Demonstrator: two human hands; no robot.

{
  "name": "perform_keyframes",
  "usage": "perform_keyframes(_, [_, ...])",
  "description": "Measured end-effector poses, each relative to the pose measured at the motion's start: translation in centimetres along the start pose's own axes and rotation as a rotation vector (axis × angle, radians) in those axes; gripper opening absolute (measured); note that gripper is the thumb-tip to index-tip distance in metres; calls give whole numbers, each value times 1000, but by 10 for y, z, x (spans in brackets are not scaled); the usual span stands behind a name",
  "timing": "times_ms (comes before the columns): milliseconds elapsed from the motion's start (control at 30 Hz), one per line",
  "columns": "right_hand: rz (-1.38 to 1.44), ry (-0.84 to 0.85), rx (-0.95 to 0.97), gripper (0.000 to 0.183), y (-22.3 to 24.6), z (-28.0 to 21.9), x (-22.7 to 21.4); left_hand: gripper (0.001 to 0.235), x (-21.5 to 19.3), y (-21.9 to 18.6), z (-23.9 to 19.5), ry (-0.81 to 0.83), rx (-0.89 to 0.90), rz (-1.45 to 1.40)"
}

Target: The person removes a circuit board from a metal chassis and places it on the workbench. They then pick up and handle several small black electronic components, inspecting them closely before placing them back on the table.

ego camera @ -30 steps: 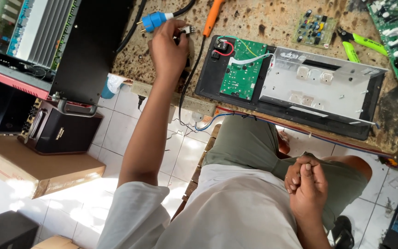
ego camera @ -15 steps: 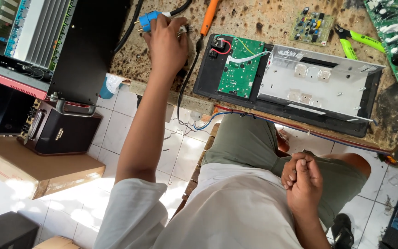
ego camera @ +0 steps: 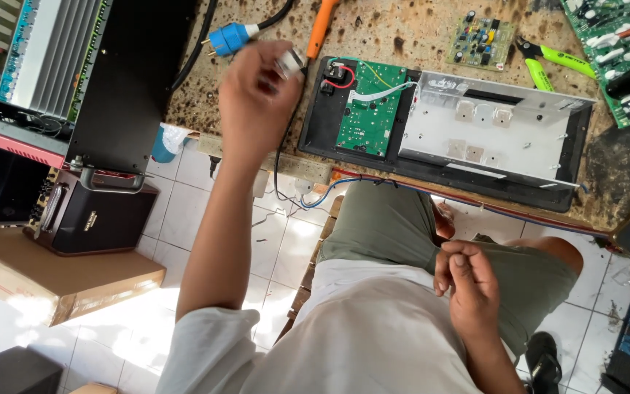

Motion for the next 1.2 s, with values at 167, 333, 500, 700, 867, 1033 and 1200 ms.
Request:
perform_keyframes(167, [-1,103,-150,31,53,16,44,32,29,-81,-60,324,1,-427])
perform_keyframes(333, [20,93,-166,50,86,24,64,39,53,-124,-100,395,44,-505])
perform_keyframes(500, [111,73,-48,53,88,34,66,37,68,-140,-116,404,205,-494])
perform_keyframes(700, [152,58,24,40,72,36,54,44,89,-145,-123,516,267,-476])
perform_keyframes(867, [306,20,7,21,63,32,43,49,95,-147,-122,458,136,-559])
perform_keyframes(1033, [297,-66,-26,22,41,28,27,30,88,-146,-117,250,144,-618])
perform_keyframes(1200, [334,-53,-37,20,45,28,29,15,79,-156,-126,138,325,-445])
Point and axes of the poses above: each hand's wrist, its own z-axis towards the middle knuckle, its own x-axis out of the palm, y = z × x, the point moved 10 cm from there along z, towards the middle knuckle, and after that the axes turned 9 degrees about y, right-handed, at the moved point
